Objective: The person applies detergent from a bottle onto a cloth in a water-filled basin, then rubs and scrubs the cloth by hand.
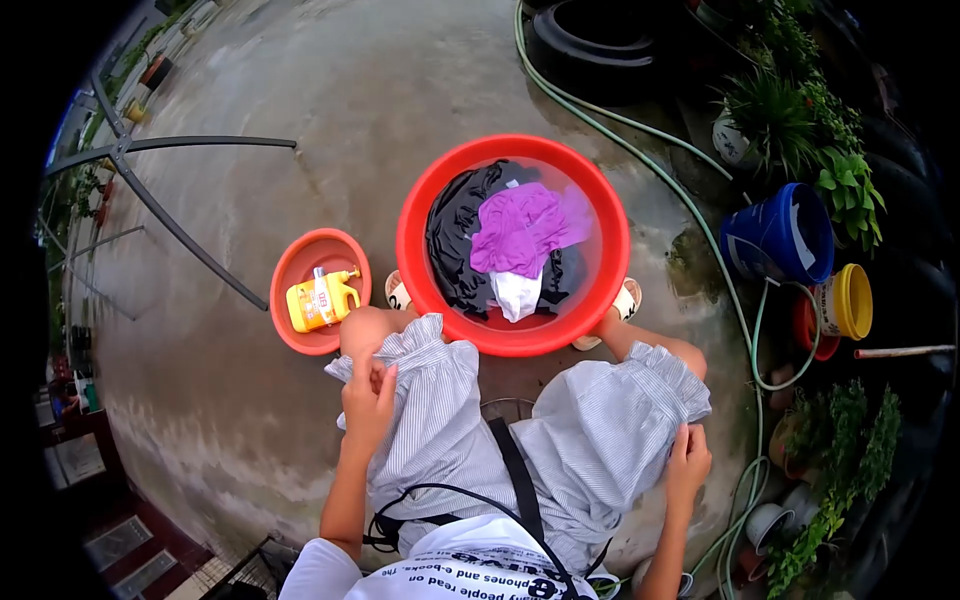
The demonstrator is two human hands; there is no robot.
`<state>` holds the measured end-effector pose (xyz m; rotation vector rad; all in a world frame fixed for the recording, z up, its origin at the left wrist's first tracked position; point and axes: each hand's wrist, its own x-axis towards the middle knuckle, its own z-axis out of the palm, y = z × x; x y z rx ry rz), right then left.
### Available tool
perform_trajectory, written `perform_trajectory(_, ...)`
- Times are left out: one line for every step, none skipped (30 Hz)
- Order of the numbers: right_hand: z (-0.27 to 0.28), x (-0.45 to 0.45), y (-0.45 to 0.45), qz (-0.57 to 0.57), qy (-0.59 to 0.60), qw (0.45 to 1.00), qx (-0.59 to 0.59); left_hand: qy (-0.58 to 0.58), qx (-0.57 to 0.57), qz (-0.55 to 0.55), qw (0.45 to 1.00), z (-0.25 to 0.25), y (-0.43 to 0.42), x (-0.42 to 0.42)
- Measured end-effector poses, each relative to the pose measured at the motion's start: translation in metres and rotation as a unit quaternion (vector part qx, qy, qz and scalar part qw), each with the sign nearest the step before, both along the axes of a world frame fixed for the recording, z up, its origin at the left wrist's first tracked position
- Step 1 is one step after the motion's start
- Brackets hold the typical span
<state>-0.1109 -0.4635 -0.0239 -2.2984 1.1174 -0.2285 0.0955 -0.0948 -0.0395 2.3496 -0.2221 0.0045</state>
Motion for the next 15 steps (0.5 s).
perform_trajectory(-0.021,-0.016,-0.018,-0.059,-0.102,0.980,0.161,-0.014,-0.095,0.082,0.992,-0.010,0.008,0.004)
perform_trajectory(-0.045,-0.030,-0.030,-0.119,-0.104,0.969,0.191,-0.042,-0.140,0.165,0.975,-0.025,0.023,0.009)
perform_trajectory(-0.071,-0.047,-0.040,-0.177,-0.106,0.954,0.218,-0.070,-0.184,0.248,0.949,-0.047,0.046,0.012)
perform_trajectory(-0.098,-0.065,-0.048,-0.232,-0.108,0.935,0.243,-0.022,-0.234,0.329,0.915,-0.081,0.078,0.007)
perform_trajectory(-0.128,-0.085,-0.051,-0.169,-0.017,0.963,0.211,0.001,-0.262,0.407,0.875,-0.118,0.103,-0.004)
perform_trajectory(-0.151,-0.096,-0.044,-0.123,0.073,0.974,0.176,0.088,-0.183,0.347,0.916,-0.161,0.129,-0.031)
perform_trajectory(-0.172,-0.096,-0.031,-0.103,0.146,0.972,0.150,0.159,-0.097,0.269,0.945,-0.194,0.147,-0.054)
perform_trajectory(-0.192,-0.097,-0.018,-0.103,0.189,0.967,0.139,0.272,-0.032,0.212,0.938,-0.227,0.161,-0.081)
perform_trajectory(-0.207,-0.094,-0.002,-0.106,0.224,0.960,0.130,0.393,-0.005,0.185,0.901,-0.243,0.157,-0.102)
perform_trajectory(-0.221,-0.094,0.011,-0.112,0.244,0.955,0.126,0.476,-0.006,0.180,0.861,-0.255,0.151,-0.121)
perform_trajectory(-0.229,-0.092,0.021,-0.121,0.254,0.952,0.118,0.540,-0.012,0.179,0.822,-0.263,0.143,-0.138)
perform_trajectory(-0.231,-0.087,0.030,-0.128,0.261,0.950,0.112,0.571,-0.025,0.184,0.800,-0.265,0.135,-0.152)
perform_trajectory(-0.234,-0.086,0.037,-0.136,0.267,0.948,0.107,0.591,-0.037,0.192,0.782,-0.266,0.127,-0.162)
perform_trajectory(-0.235,-0.086,0.042,-0.142,0.270,0.947,0.102,0.607,-0.047,0.200,0.768,-0.264,0.121,-0.168)
perform_trajectory(-0.236,-0.085,0.046,-0.147,0.274,0.945,0.099,0.614,-0.052,0.208,0.760,-0.264,0.118,-0.169)
